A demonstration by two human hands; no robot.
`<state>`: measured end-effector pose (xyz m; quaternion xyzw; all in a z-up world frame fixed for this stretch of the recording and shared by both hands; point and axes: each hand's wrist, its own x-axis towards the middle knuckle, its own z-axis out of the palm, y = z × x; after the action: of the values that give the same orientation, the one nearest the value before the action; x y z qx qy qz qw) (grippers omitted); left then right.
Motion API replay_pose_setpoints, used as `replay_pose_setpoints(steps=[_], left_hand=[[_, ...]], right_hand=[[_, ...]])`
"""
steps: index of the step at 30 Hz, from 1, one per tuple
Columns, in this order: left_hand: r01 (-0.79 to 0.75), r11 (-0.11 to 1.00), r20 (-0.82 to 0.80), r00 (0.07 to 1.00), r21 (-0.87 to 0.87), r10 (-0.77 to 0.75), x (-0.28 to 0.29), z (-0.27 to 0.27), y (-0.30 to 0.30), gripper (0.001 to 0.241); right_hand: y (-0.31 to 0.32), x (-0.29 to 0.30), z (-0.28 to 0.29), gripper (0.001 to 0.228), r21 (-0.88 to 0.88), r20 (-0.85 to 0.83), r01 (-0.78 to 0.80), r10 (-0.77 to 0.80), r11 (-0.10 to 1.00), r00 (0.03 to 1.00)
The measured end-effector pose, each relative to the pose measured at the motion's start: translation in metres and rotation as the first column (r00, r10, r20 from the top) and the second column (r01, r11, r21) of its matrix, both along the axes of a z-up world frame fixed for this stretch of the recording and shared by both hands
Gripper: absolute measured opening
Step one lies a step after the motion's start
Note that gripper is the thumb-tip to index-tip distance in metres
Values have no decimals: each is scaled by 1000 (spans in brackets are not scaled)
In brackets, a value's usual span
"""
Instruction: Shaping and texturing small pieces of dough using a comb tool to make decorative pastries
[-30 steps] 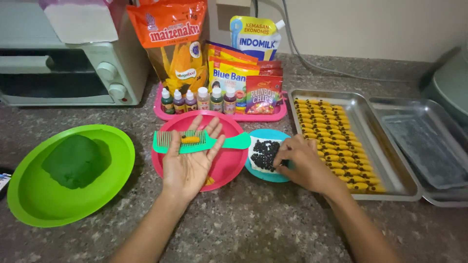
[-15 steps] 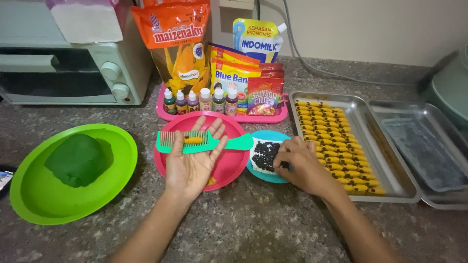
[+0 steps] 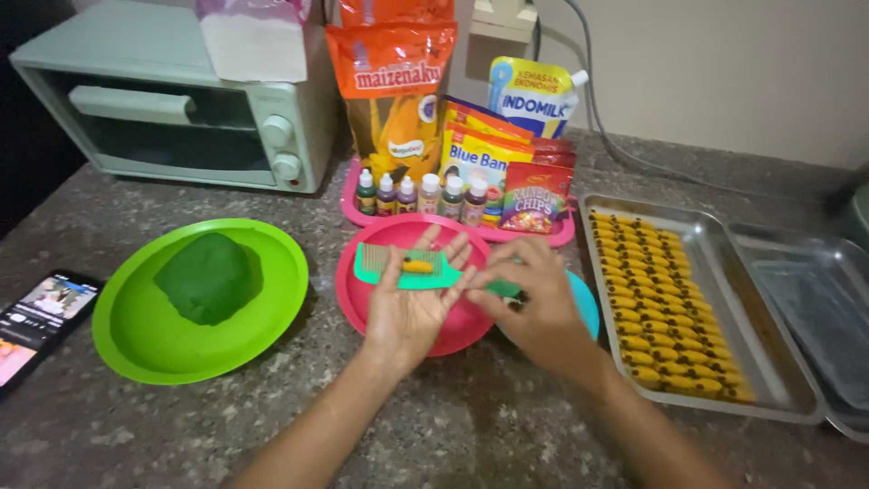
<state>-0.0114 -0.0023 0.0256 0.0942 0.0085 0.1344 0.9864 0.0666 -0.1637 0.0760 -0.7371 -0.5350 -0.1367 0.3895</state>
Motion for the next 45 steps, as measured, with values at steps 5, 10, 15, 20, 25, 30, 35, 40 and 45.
replay_pose_setpoints(steps=[5,10,15,20,25,30,35,40,45], left_hand=[[28,990,-127,991,-137,-45,-21,42,-10,65],[5,996,-65,998,-91,-11,18,-26,1,56],[29,995,-54,998,-96,-35,5,-7,-8,49],[26,990,-60,998,-137,-35,1,-6,-16,43],[18,993,-31,999,-120,-22,-1,6,-13,42],[-14,997,-49,999,-77,11,-8,17,-15,50],[1,999,10,1000,-33,-1,-4,12,-13,52],[-11,997,-51,999,-72,7,-3,4,-11,49],[-4,993,-30,1000,-114,0,-11,21,-14,53]], right_hand=[[52,-15,-10,11,27,11,-7,7,1000,1000],[66,-22,-5,9,23,55,10,-11,1000,998],[67,-14,-13,10,5,59,32,-32,999,998],[63,-17,-1,15,-32,63,44,-42,999,997],[64,-15,-6,14,-11,75,43,-42,999,996],[57,-6,-7,19,26,58,-23,22,999,998],[53,-7,-9,22,30,-22,-41,42,999,999],[65,-2,-31,22,110,55,-37,31,993,998],[56,-2,-20,28,129,-23,-69,73,989,997]])
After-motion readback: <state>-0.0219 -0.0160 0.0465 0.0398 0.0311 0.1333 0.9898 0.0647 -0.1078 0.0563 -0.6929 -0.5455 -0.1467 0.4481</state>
